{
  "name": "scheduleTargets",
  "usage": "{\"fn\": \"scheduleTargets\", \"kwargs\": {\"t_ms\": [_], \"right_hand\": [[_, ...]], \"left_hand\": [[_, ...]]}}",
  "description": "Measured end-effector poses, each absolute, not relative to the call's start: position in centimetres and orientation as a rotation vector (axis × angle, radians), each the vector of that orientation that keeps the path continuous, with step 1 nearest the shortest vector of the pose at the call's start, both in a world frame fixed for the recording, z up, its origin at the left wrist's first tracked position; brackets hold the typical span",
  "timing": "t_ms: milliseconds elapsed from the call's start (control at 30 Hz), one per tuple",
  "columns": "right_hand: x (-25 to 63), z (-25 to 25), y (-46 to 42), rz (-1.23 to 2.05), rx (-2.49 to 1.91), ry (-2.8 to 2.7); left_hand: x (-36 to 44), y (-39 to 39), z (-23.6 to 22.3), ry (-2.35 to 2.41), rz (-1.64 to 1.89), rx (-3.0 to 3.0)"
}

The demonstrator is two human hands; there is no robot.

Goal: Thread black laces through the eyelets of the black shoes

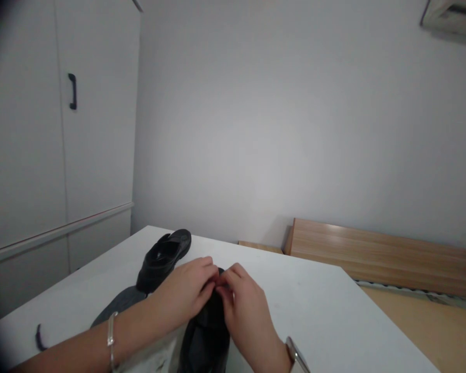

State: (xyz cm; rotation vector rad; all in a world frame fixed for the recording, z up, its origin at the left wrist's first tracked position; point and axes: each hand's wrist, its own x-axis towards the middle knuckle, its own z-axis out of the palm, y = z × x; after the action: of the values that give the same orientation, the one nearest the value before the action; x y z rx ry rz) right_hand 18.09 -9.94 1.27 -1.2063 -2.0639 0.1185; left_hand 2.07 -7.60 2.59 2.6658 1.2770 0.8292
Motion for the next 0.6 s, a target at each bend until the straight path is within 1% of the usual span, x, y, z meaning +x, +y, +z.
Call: {"fn": "scheduleTargets", "kwargs": {"t_ms": [100, 167, 267, 367, 600], "right_hand": [[18.5, 3.4, -9.9, 0.287, -0.949, -1.735], [18.3, 5.0, -10.0, 0.339, -0.836, -1.572], [17.6, 6.1, -10.2, 0.42, -0.731, -1.503], [17.0, 5.7, -10.2, 0.519, -0.706, -1.54], [16.6, 5.0, -9.5, 0.507, -0.735, -1.549]], "left_hand": [[1.2, -7.9, 5.3, 1.033, 1.278, 2.338], [1.0, -8.1, 6.5, 0.912, 1.432, 2.158], [1.2, -8.3, 6.8, 0.8, 1.448, 1.99], [1.6, -8.2, 5.8, 0.688, 1.379, 1.851], [1.6, -8.0, 4.6, 0.636, 1.361, 1.726]]}}
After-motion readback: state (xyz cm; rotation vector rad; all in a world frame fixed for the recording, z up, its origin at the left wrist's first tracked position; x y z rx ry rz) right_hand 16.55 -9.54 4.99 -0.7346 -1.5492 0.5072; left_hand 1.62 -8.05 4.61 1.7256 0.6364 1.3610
